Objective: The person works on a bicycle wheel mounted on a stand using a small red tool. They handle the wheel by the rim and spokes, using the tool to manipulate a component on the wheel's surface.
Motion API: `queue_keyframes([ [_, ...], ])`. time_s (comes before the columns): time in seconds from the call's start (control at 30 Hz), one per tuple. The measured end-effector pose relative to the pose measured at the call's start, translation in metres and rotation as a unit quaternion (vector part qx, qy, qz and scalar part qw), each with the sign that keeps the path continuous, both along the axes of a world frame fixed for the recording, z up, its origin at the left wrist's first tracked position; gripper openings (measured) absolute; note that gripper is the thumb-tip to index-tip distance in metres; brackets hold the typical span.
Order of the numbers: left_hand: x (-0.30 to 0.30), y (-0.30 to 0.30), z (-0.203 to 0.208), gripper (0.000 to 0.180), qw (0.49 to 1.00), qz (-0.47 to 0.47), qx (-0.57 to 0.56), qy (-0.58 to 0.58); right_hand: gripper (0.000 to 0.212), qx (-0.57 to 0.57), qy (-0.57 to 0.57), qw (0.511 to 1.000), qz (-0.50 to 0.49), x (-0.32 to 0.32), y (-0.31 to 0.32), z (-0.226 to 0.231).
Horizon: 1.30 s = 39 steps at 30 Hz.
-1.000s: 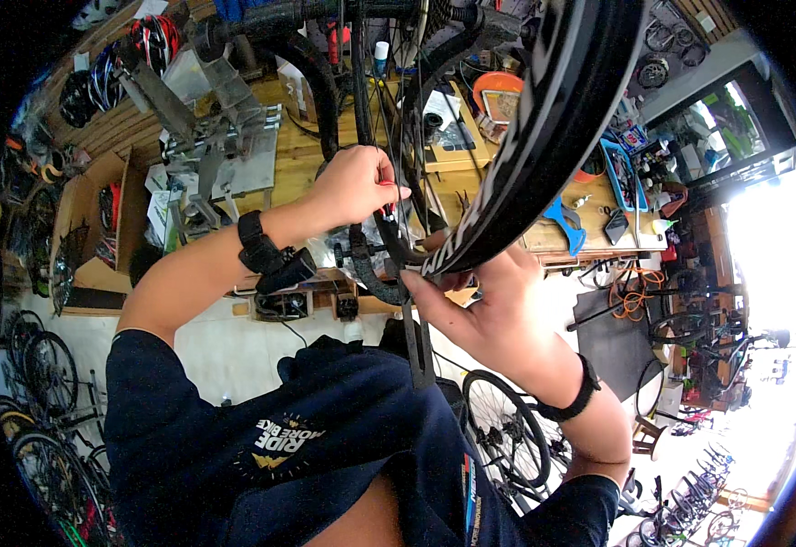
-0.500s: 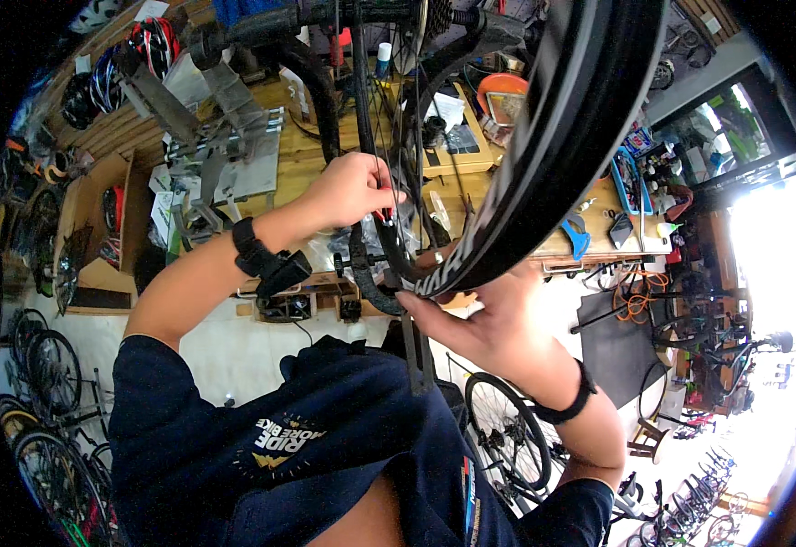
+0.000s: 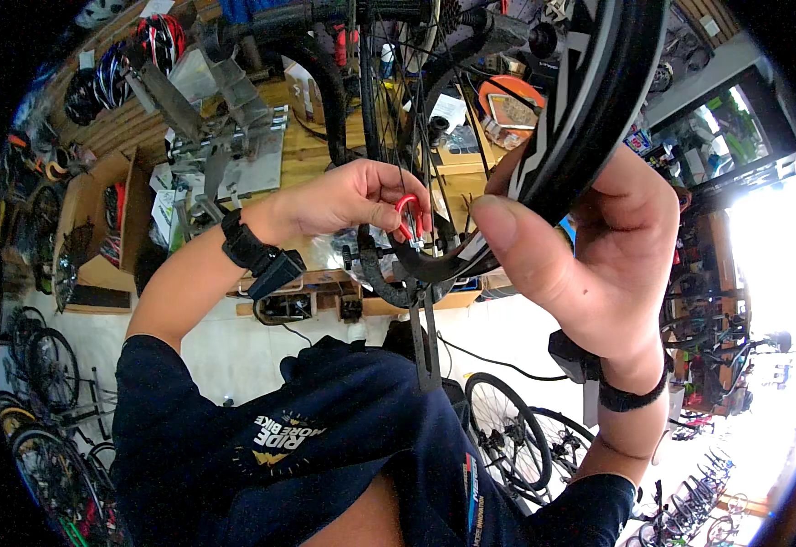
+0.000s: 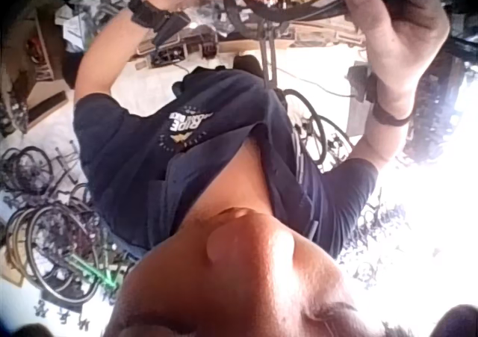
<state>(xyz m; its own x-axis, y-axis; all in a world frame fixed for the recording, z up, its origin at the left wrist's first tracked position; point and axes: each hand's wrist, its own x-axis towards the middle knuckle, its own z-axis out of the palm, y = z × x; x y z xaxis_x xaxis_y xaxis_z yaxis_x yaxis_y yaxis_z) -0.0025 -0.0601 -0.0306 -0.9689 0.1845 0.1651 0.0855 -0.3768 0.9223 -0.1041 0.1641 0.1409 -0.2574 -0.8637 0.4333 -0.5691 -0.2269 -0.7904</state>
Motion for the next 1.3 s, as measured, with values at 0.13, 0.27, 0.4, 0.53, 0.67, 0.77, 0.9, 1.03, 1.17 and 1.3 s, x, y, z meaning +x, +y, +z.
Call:
queue_keyframes([
  [0.13, -0.003, 0.004, -0.002, 0.023, 0.991, 0.080, -0.087, -0.056, 0.024, -0.002, -0.017, 0.999, 0.029, -0.003, 0.002, -0.009],
  [0.27, -0.004, 0.012, 0.000, 0.028, 0.942, 0.207, -0.217, -0.151, 0.021, 0.031, 0.065, 0.997, -0.011, 0.009, 0.007, -0.029],
  [0.4, -0.014, 0.005, -0.009, 0.043, 0.874, 0.292, -0.328, -0.206, 0.018, 0.051, 0.057, 0.995, -0.060, 0.017, 0.007, -0.070],
  [0.53, -0.023, -0.004, -0.014, 0.047, 0.831, 0.312, -0.387, -0.251, 0.021, 0.091, 0.091, 0.989, -0.076, 0.021, 0.007, -0.084],
  [0.67, -0.021, -0.004, -0.013, 0.045, 0.836, 0.294, -0.408, -0.219, 0.021, 0.086, 0.093, 0.989, -0.074, 0.020, 0.007, -0.078],
  [0.77, -0.020, -0.006, -0.008, 0.044, 0.832, 0.244, -0.464, -0.183, 0.021, 0.062, 0.094, 0.993, -0.047, 0.014, 0.008, -0.072],
  [0.9, -0.019, -0.001, 0.002, 0.047, 0.803, 0.209, -0.528, -0.181, 0.022, 0.054, 0.096, 0.993, -0.049, 0.015, 0.007, -0.056],
  [1.03, -0.024, 0.008, -0.004, 0.047, 0.778, 0.255, -0.539, -0.197, 0.021, 0.076, 0.111, 0.990, -0.046, 0.014, 0.007, -0.053],
  [1.17, -0.023, 0.007, 0.001, 0.041, 0.793, 0.243, -0.518, -0.212, 0.023, 0.084, 0.119, 0.987, -0.067, 0.015, 0.010, -0.055],
  [1.3, -0.018, 0.000, -0.010, 0.028, 0.904, 0.193, -0.334, -0.184, 0.021, 0.039, 0.092, 0.994, -0.048, 0.014, 0.009, -0.050],
])
